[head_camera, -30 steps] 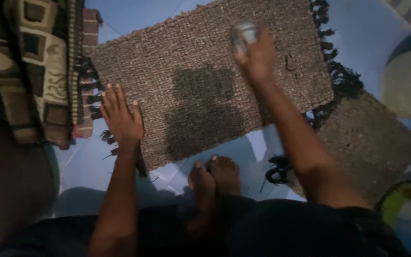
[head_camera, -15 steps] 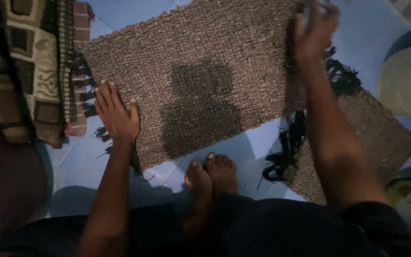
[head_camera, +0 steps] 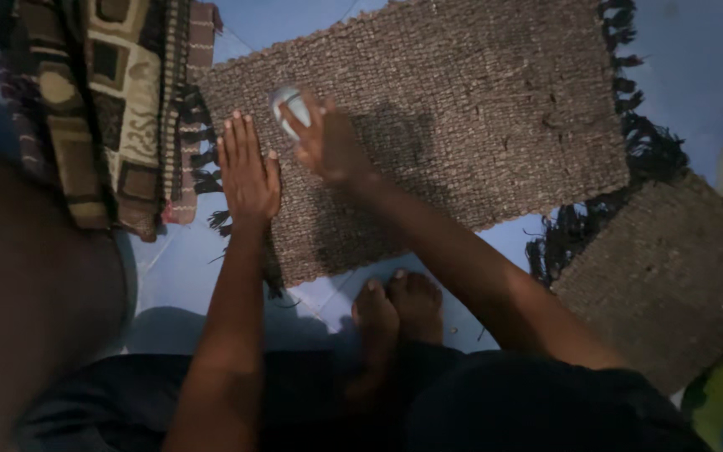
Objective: The person cleans a small rug on the floor using a handheld tool, applying it across the surface and then picking up the rug to shake it.
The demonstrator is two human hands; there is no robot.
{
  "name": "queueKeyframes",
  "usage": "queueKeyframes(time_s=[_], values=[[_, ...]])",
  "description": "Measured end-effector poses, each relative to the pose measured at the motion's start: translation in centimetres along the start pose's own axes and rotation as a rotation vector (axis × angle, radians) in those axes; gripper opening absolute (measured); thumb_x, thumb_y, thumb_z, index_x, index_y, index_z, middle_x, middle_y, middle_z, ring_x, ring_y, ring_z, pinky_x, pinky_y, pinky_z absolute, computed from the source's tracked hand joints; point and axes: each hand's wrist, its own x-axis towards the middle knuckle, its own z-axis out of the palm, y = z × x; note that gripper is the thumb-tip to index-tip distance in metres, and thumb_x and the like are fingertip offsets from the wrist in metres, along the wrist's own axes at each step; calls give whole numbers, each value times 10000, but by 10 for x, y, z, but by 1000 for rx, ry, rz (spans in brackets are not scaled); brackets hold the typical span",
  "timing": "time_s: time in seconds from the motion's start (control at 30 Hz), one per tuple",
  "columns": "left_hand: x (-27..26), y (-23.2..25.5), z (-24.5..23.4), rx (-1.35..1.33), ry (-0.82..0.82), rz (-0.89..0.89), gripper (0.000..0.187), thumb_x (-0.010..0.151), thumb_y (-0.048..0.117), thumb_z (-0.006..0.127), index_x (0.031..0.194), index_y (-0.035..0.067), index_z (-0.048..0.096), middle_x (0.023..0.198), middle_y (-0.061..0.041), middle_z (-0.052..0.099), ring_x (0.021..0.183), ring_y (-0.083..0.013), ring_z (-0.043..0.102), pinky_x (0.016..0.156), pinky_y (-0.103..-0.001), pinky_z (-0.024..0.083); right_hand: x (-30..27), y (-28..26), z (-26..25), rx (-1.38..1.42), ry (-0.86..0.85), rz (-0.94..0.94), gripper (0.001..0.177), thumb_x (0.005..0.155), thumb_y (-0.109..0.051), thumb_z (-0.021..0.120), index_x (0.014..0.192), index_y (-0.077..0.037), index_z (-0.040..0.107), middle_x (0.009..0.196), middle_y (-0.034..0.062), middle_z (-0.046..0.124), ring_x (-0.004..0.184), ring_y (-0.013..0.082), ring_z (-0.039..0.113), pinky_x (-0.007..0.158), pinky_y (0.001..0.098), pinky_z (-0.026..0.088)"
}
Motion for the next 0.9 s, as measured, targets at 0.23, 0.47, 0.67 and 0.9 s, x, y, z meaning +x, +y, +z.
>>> queueKeyframes(time_s=[0.23,0.47,0.67,0.9], values=[[0,4,-8,9,-40,10,631,1124,276,419,1657,-16,250,1735,-208,206,1612,-373,155,1310,-527,79,-51,134,-27,109,166,285,841,922,-285,883,1608,-233,398,1488,209,481,1249,393,568,1024,484,532],[3,5,-8,-7,-72,-32,659,1109,312,385,1657,-18,228,1740,-204,189,1615,-364,144,1311,-529,65,-133,286,-108,-130,179,417,911,883,-9,806,1679,-264,446,1627,263,274,1384,474,451,1105,484,493],[4,1,-2,19,-59,-34,656,1136,336,371,1670,-7,202,1744,-211,164,1621,-373,127,1320,-519,62,-186,384,-121,-210,246,764,686,1034,-171,745,1648,-217,444,1450,236,395,1272,442,476,1099,558,426],[1,-5,4,25,6,-29,704,1121,340,440,1661,-35,188,1733,-258,152,1617,-404,120,1320,-523,90,-78,282,-41,7,573,222,545,1016,-124,779,1490,-57,518,1447,214,499,1342,403,472,1151,530,396]])
